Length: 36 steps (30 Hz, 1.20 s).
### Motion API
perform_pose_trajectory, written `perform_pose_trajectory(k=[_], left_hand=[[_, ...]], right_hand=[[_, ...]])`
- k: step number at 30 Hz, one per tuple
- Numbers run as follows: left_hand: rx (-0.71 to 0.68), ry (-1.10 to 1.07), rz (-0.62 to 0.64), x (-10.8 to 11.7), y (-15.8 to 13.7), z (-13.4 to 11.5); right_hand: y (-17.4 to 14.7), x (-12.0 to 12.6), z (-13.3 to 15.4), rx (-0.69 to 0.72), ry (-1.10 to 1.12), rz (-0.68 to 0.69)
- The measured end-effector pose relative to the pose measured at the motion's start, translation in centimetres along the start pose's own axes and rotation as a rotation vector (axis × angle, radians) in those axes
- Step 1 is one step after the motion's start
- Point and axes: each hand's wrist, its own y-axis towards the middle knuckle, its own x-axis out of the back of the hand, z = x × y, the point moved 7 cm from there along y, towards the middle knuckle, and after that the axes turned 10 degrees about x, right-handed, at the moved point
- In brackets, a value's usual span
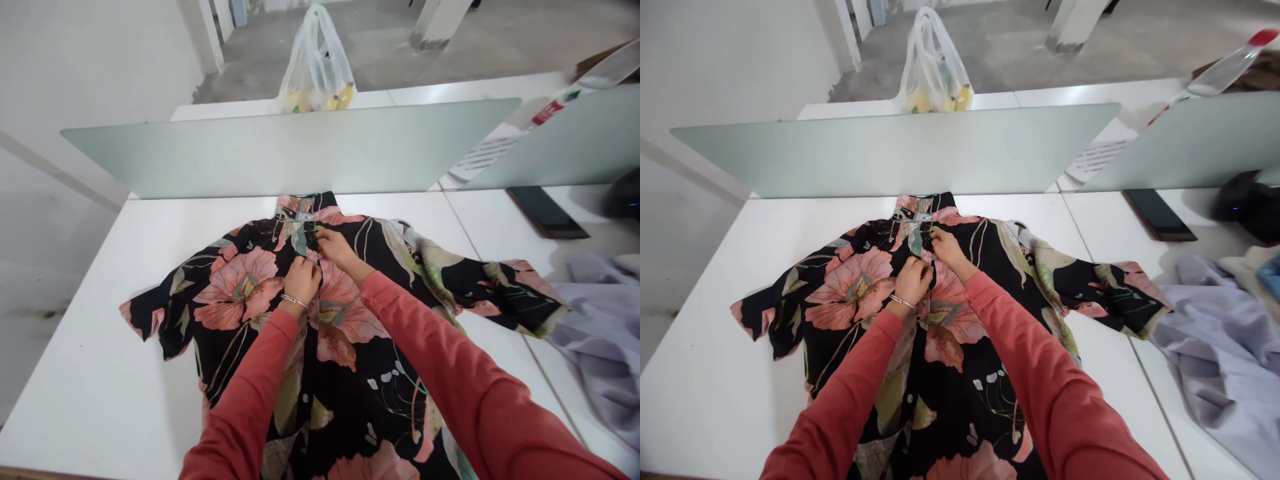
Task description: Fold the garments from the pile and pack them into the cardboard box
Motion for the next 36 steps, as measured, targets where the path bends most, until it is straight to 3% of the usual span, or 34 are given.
perform_pose_trajectory(k=[6,11,19,24,28,30,32,34,36], left_hand=[[-0.255,0.267,0.057,-1.0,-4.3,-2.4],[-0.265,0.291,0.069,-2.5,-6.4,-1.6],[-0.269,0.286,0.097,-2.8,-6.2,-1.7],[-0.253,0.294,0.132,-3.2,-6.2,-1.5],[-0.259,0.316,0.141,-3.3,-6.2,-1.4],[-0.253,0.332,0.156,-3.3,-6.1,-1.4],[-0.249,0.35,0.163,-3.2,-5.9,-1.5],[-0.252,0.369,0.152,-3.0,-5.6,-1.7],[-0.258,0.392,0.139,-2.7,-5.4,-1.9]], right_hand=[[2.3,1.2,-0.6,-0.046,-0.083,-0.094],[4.2,1.7,-0.1,0.001,-0.28,-0.081],[5.9,0.2,1.3,0.218,-0.577,0.066],[4.7,-0.1,1.6,0.283,-0.598,0.05],[3.9,0.7,2.9,0.36,-0.455,0.032],[3.5,2.7,2.7,0.315,-0.371,0.006],[2.1,6.6,1.3,0.219,-0.313,-0.128],[-1.3,11.9,-1.6,0.105,-0.212,-0.354],[-7.1,17.6,-5.7,-0.03,-0.12,-0.626]])
